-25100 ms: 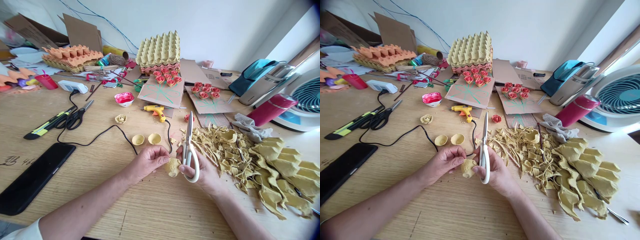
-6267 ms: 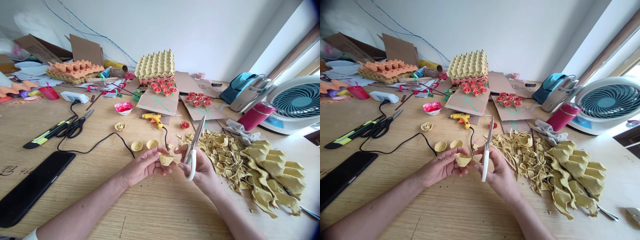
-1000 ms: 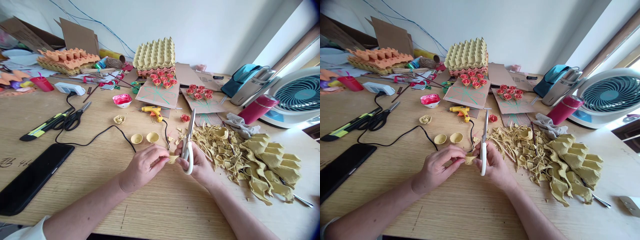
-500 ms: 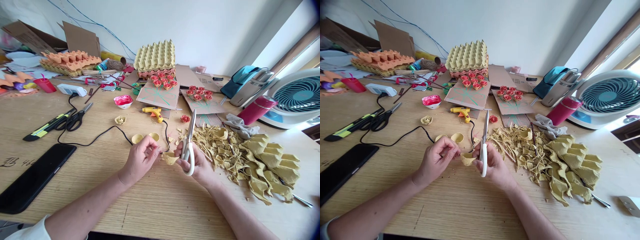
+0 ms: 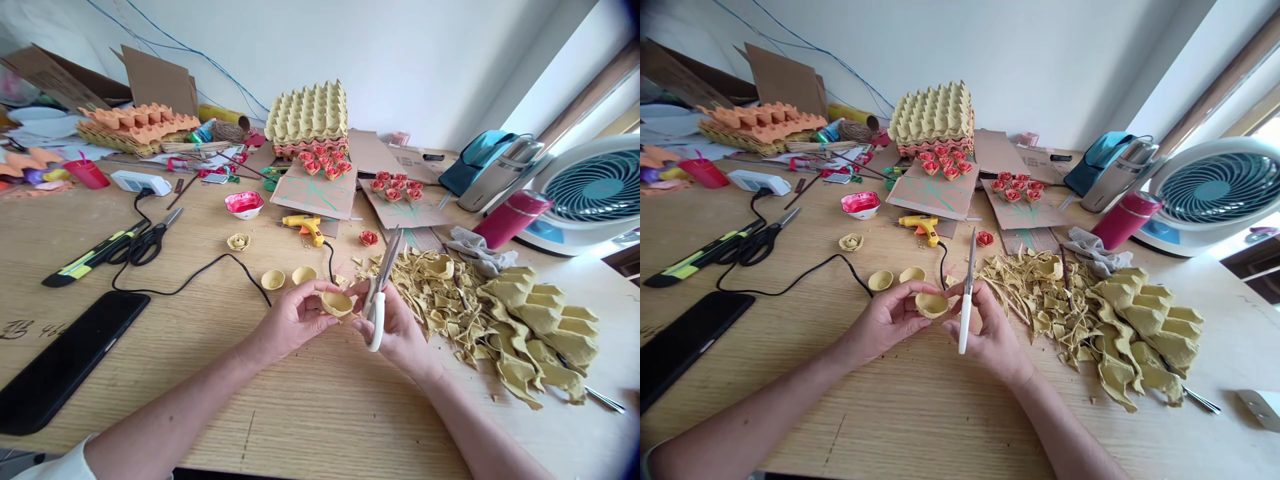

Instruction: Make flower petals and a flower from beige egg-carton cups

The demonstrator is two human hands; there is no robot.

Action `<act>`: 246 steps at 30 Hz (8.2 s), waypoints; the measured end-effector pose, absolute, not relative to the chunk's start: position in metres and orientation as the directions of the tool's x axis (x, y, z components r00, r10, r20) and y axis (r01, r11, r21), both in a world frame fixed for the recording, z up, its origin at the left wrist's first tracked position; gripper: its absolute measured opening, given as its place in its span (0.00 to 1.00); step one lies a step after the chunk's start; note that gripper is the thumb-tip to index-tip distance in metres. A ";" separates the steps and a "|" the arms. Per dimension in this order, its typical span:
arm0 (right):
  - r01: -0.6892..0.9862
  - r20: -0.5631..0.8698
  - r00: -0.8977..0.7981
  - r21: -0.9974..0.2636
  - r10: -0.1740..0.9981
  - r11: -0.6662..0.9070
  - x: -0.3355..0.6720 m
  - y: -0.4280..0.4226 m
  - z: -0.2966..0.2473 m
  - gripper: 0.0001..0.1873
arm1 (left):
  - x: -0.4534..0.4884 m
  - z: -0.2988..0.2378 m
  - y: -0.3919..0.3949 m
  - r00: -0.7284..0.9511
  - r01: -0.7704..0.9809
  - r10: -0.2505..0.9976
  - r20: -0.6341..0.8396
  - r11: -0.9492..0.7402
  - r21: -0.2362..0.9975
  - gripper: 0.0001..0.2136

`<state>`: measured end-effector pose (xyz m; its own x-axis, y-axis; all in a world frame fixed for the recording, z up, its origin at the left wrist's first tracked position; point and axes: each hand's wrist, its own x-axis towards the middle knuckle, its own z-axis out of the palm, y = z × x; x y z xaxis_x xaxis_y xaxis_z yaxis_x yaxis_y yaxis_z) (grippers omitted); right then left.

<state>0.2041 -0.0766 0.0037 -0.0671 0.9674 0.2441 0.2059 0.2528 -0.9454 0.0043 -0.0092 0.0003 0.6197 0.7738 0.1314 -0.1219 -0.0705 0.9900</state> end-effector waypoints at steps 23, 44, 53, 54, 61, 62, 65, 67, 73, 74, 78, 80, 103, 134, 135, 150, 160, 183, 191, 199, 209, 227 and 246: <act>0.842 0.392 -0.372 -0.239 0.841 0.483 0.228 -0.067 0.011 0.11 | -0.002 -0.001 0.001 0.490 0.026 0.848 0.205 -0.249 0.968 0.21; 0.844 0.416 -0.401 -0.179 0.816 0.506 0.232 -0.069 0.018 0.10 | -0.004 0.002 0.004 0.535 0.040 0.828 0.169 -0.225 0.974 0.19; 0.834 0.425 -0.417 -0.172 0.803 0.524 0.234 -0.071 0.019 0.10 | -0.004 0.004 0.002 0.519 0.059 0.839 0.165 -0.228 0.972 0.19; 0.833 0.428 -0.419 -0.171 0.801 0.527 0.233 -0.071 0.019 0.10 | -0.004 0.005 0.002 0.521 0.059 0.839 0.160 -0.222 0.973 0.20; 0.806 0.454 -0.430 -0.197 0.780 0.559 0.233 -0.072 0.018 0.10 | -0.005 0.008 0.001 0.520 0.052 0.845 0.123 -0.175 0.983 0.22; 0.806 0.459 -0.429 -0.195 0.778 0.559 0.233 -0.072 0.018 0.09 | -0.004 0.009 0.000 0.518 0.051 0.847 0.121 -0.172 0.984 0.22; 0.805 0.476 -0.434 -0.177 0.765 0.567 0.234 -0.072 0.018 0.08 | -0.003 0.010 0.000 0.502 0.041 0.853 0.142 -0.187 0.981 0.22; 0.807 0.486 -0.436 -0.162 0.758 0.568 0.234 -0.072 0.018 0.08 | -0.002 0.010 0.000 0.491 0.038 0.856 0.161 -0.205 0.978 0.21; 0.821 0.486 -0.442 -0.121 0.754 0.558 0.235 -0.071 0.015 0.10 | -0.003 0.005 0.002 0.473 0.048 0.860 0.193 -0.244 0.969 0.20; 0.821 0.486 -0.437 -0.128 0.757 0.556 0.235 -0.070 0.014 0.11 | -0.003 0.004 0.002 0.471 0.049 0.861 0.193 -0.244 0.969 0.20; 0.839 0.504 -0.357 -0.197 0.787 0.507 0.235 -0.067 0.010 0.13 | -0.002 0.002 0.003 0.468 0.003 0.867 0.173 -0.197 0.980 0.19; 0.851 0.510 -0.296 -0.243 0.808 0.465 0.236 -0.065 0.007 0.14 | 0.000 0.002 0.004 0.473 -0.052 0.868 0.154 -0.146 0.988 0.20; 0.737 0.197 -0.157 -0.629 0.968 0.247 0.222 -0.072 -0.004 0.18 | -0.002 0.006 -0.001 0.457 -0.042 0.861 0.224 -0.231 0.972 0.20; 0.796 0.270 -0.307 -0.452 0.913 0.402 0.209 -0.075 0.009 0.13 | 0.002 0.006 -0.009 0.417 -0.008 0.865 0.280 -0.305 0.952 0.19; 0.791 0.279 -0.310 -0.454 0.909 0.409 0.209 -0.075 0.008 0.13 | 0.002 0.006 -0.009 0.414 -0.006 0.864 0.287 -0.313 0.950 0.19; 0.786 0.306 -0.275 -0.474 0.911 0.396 0.213 -0.074 0.002 0.15 | 0.001 0.007 -0.008 0.399 0.021 0.870 0.290 -0.325 0.946 0.19; 0.518 0.047 -0.130 -0.849 0.990 0.108 0.215 -0.071 0.003 0.14 | 0.001 0.003 -0.005 0.430 -0.025 0.878 0.213 -0.224 0.974 0.20; 0.019 0.077 -0.015 -0.997 0.997 0.078 0.209 -0.068 -0.008 0.20 | 0.002 0.006 -0.010 0.608 -0.001 0.793 0.031 -0.038 0.999 0.24; 0.015 0.035 0.015 -0.999 0.999 0.034 0.201 -0.068 -0.006 0.21 | 0.003 0.006 -0.015 0.642 0.183 0.728 0.240 -0.450 0.874 0.24; -0.026 -0.006 -0.006 -1.000 1.000 -0.006 0.198 -0.071 -0.003 0.20 | 0.005 0.001 -0.011 0.665 -0.055 0.746 0.037 0.000 0.998 0.21; -0.078 0.023 0.017 -0.997 1.000 0.024 0.200 -0.070 -0.004 0.20 | -0.002 -0.001 -0.006 0.733 -0.113 0.675 -0.086 0.245 0.963 0.15; -0.101 -0.080 0.014 -0.992 0.997 -0.078 0.191 -0.070 0.007 0.26 | 0.001 -0.003 -0.004 0.733 -0.200 0.678 -0.056 0.293 0.935 0.17; 0.476 0.070 -0.084 -0.874 0.994 0.102 0.211 -0.071 0.001 0.17 | -0.005 0.003 0.005 0.647 -0.289 0.762 0.032 0.206 0.935 0.21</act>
<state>0.2105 -0.0711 0.0013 -0.0837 0.9940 0.0702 0.4758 0.1018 -0.8736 -0.0045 0.0055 0.0027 0.6467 0.7621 0.0316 -0.2885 0.2060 0.9350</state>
